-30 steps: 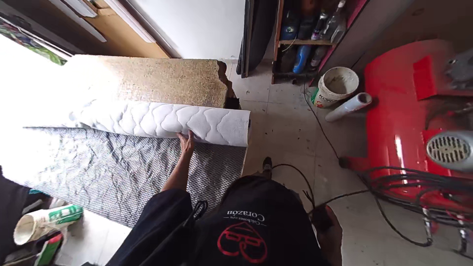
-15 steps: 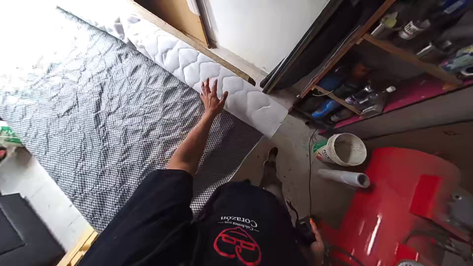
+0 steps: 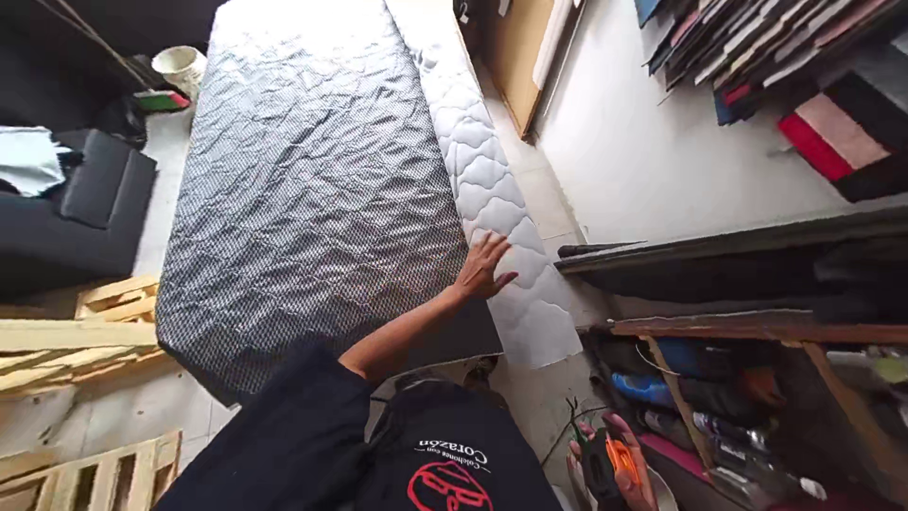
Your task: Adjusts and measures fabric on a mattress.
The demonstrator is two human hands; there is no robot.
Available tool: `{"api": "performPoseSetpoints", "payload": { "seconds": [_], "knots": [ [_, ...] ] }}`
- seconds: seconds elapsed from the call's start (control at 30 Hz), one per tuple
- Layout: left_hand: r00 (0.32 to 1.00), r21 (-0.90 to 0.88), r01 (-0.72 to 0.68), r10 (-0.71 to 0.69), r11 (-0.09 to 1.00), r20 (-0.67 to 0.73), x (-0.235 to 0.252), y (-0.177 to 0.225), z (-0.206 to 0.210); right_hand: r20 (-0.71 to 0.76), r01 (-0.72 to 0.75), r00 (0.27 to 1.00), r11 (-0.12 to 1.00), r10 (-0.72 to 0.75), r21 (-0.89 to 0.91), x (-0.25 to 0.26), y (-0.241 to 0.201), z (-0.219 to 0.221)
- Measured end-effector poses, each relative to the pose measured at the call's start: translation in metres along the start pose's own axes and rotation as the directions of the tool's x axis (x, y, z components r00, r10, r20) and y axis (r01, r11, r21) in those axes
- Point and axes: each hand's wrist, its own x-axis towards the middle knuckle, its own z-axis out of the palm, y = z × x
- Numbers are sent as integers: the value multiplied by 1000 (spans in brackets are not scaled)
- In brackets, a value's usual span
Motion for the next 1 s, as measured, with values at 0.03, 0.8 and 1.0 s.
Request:
{"api": "performPoseSetpoints", "payload": {
  "seconds": [0.03, 0.8, 1.0],
  "knots": [
    [999, -139, -51, 52, 989, 4, -16, 26, -8, 98, -25, 995, 996, 34, -91, 25, -18, 11],
    [572, -851, 211, -767, 481, -291, -472, -20, -244, 507, 588, 302, 261, 807, -765, 87, 173, 311],
    [-46, -872, -355, -938, 337, -344, -621, -123, -311, 380, 514, 415, 132, 826, -848, 81, 223, 340]
  ]
}}
